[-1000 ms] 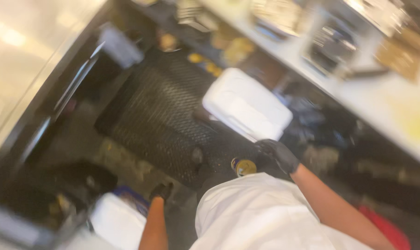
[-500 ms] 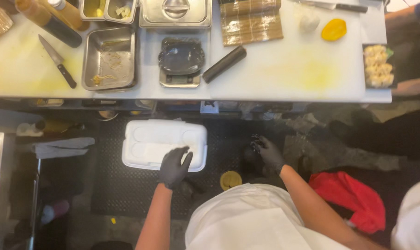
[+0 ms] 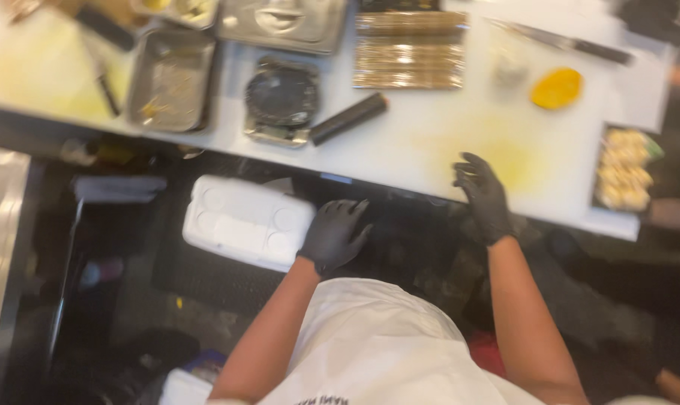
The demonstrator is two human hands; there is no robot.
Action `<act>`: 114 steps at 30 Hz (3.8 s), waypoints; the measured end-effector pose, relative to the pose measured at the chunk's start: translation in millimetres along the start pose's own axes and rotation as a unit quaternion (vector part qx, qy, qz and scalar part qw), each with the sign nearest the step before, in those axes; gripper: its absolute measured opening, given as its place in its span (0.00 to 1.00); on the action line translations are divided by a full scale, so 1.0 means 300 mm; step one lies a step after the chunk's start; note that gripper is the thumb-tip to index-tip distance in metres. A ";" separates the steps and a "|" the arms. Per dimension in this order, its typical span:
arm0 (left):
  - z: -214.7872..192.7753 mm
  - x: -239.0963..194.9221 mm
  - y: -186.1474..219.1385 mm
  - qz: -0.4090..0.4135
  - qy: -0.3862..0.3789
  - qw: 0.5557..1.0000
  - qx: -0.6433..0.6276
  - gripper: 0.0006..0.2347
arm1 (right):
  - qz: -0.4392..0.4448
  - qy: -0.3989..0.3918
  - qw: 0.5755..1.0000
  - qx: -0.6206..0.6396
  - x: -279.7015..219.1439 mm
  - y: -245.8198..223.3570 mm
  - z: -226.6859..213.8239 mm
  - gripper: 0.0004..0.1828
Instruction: The person prepares a sushi roll by placing rice on a sheet of nori, adding fillings including mango and fried ingredients, rolling it with a bamboo mat, and compressing it into shape.
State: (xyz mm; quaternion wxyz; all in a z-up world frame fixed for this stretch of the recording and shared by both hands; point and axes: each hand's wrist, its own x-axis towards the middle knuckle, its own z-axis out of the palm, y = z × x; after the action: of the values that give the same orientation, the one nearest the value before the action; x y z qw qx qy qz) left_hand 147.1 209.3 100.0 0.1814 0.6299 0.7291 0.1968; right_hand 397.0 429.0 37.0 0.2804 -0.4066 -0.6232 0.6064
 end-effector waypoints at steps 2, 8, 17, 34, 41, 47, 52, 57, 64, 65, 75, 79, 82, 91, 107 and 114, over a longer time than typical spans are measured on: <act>-0.016 0.047 -0.060 0.009 0.000 1.000 -0.027 0.22 | -0.011 0.018 0.999 0.031 0.033 -0.006 0.021 0.23; -0.053 0.397 -0.297 0.021 0.250 0.952 0.175 0.31 | 0.067 -0.012 0.996 -0.060 0.042 -0.013 0.109 0.22; -0.042 0.625 -0.412 0.001 -0.052 0.997 0.064 0.15 | 0.165 0.064 0.984 0.018 0.111 0.067 0.076 0.23; -0.578 0.419 -1.404 -0.446 0.231 0.854 0.134 0.11 | 0.256 0.027 0.963 0.076 0.176 0.065 -0.023 0.25; -0.331 0.023 -1.461 -0.487 0.457 0.743 0.048 0.36 | 0.160 0.048 0.984 -0.065 0.263 0.019 -0.094 0.19; -0.271 0.056 -1.563 -0.353 0.492 0.578 -0.547 0.15 | -0.214 0.103 0.784 -0.574 0.518 -0.154 -0.211 0.37; -0.319 0.139 -1.512 -0.242 0.507 0.479 -0.674 0.16 | -0.079 -0.062 0.811 -0.577 0.711 -0.183 -0.242 0.40; -0.237 -0.092 -1.331 -0.102 0.582 0.339 -0.732 0.21 | -0.189 -0.067 0.788 -0.582 0.744 -0.111 -0.287 0.26; 0.096 -0.567 -1.062 -0.234 0.648 0.347 -0.636 0.23 | -0.263 0.012 0.793 -0.549 0.489 -0.121 -0.137 0.26; 0.158 -0.579 -1.025 -0.236 0.639 0.332 -0.653 0.24 | -0.239 -0.025 0.807 -0.539 0.457 -0.116 -0.096 0.28; 0.607 -0.472 -0.790 -0.359 0.719 0.185 -0.566 0.22 | -0.397 -0.131 0.708 -0.569 0.409 0.006 -0.005 0.14; 0.693 -0.431 -0.749 -0.390 0.704 0.217 -0.553 0.23 | -0.346 -0.139 0.734 -0.568 0.463 0.021 -0.010 0.13; 0.718 -0.412 -0.700 -0.556 0.692 0.243 -0.390 0.20 | -0.259 -0.181 0.751 -0.579 0.494 -0.030 0.001 0.12; 0.250 -0.046 -0.413 -0.359 0.541 0.731 -0.210 0.29 | -0.294 -0.071 0.745 -0.594 0.359 -0.130 0.073 0.21; -0.374 1.178 -0.835 -0.074 0.005 0.980 0.183 0.16 | 0.131 0.031 0.964 0.229 0.385 -0.080 -0.025 0.20; -0.515 1.165 -0.847 -0.036 -0.151 0.967 0.201 0.16 | 0.091 0.091 0.957 -0.259 0.252 -0.167 0.027 0.27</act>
State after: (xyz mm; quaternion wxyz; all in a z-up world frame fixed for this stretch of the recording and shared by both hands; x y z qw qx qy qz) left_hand -196.5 513.5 95.6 0.1666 0.6489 0.7401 -0.0580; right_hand 343.0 492.0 74.7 0.1649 -0.5739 -0.6912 0.4071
